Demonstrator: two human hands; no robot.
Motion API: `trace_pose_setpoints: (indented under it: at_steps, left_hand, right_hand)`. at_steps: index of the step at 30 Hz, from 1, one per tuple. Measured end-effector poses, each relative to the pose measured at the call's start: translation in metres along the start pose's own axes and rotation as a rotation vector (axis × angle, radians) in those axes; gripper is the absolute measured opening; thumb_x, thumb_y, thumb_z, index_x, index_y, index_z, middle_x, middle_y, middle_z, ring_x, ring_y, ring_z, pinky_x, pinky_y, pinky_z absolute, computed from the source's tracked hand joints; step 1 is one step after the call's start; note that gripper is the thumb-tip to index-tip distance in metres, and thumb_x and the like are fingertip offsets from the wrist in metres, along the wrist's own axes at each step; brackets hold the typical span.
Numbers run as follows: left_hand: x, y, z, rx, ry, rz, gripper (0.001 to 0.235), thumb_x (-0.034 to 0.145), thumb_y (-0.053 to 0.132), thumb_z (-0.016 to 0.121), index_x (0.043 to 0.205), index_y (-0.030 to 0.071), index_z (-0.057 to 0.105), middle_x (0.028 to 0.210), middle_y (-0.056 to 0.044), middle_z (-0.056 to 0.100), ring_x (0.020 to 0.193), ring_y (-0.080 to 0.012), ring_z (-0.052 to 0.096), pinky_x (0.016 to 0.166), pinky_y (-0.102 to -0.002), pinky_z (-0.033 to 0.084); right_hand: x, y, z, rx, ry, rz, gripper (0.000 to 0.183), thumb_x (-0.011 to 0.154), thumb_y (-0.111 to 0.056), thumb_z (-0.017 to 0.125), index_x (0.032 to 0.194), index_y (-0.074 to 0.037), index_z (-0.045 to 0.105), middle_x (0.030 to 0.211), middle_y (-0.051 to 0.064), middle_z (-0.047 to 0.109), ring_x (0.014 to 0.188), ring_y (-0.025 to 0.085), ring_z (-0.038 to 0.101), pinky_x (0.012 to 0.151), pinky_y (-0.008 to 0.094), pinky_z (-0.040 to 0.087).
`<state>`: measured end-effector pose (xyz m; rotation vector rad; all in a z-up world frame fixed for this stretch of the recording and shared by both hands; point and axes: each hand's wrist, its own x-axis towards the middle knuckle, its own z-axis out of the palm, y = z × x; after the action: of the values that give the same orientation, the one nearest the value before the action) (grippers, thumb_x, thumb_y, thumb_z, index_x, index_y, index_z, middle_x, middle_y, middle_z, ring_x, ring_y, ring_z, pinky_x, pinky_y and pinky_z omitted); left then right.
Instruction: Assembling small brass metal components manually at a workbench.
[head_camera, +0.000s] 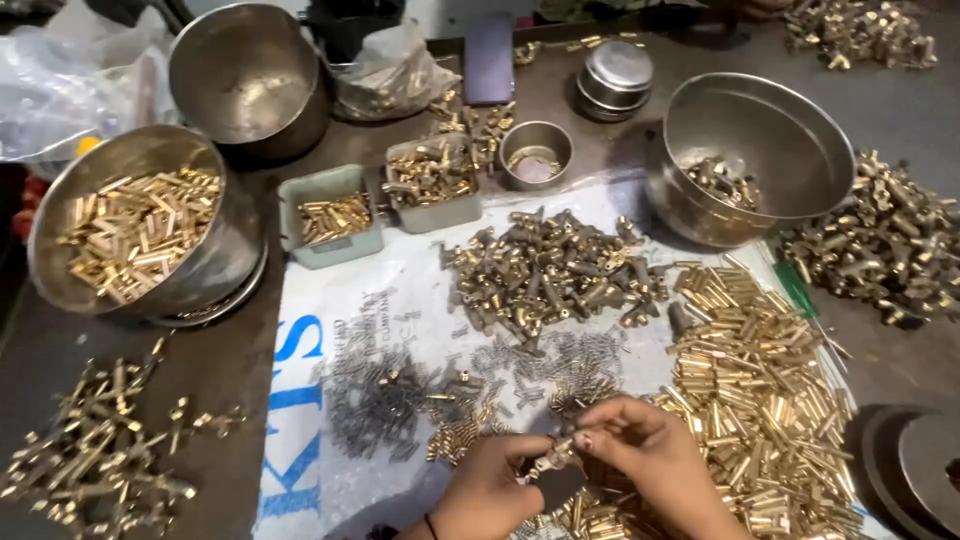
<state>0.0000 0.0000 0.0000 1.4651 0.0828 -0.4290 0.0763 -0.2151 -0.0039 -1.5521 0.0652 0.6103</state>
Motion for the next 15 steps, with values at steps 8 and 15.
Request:
trace_pose_setpoints:
  at_steps: [8, 15]
  left_hand:
    - [-0.015, 0.014, 0.002, 0.326, 0.061, -0.016, 0.044, 0.069, 0.015, 0.068, 0.111, 0.006, 0.076, 0.096, -0.008, 0.078, 0.090, -0.0166, 0.074, 0.084, -0.028, 0.055]
    - [-0.024, 0.033, 0.004, 0.393, 0.029, -0.078, 0.036, 0.075, 0.021, 0.070, 0.109, 0.010, 0.079, 0.089, -0.009, 0.077, 0.075, -0.0170, 0.070, 0.071, -0.031, 0.055]
  right_hand:
    - [-0.016, -0.022, -0.002, -0.015, -0.122, -0.029, 0.013, 0.081, -0.001, 0.076, 0.093, 0.000, 0.078, 0.085, 0.010, 0.082, 0.079, 0.016, 0.076, 0.074, 0.029, 0.062]
    - [-0.027, -0.052, 0.010, -0.433, -0.217, -0.096, 0.015, 0.077, -0.008, 0.082, 0.091, -0.005, 0.081, 0.084, 0.007, 0.083, 0.081, 0.017, 0.076, 0.077, 0.032, 0.060]
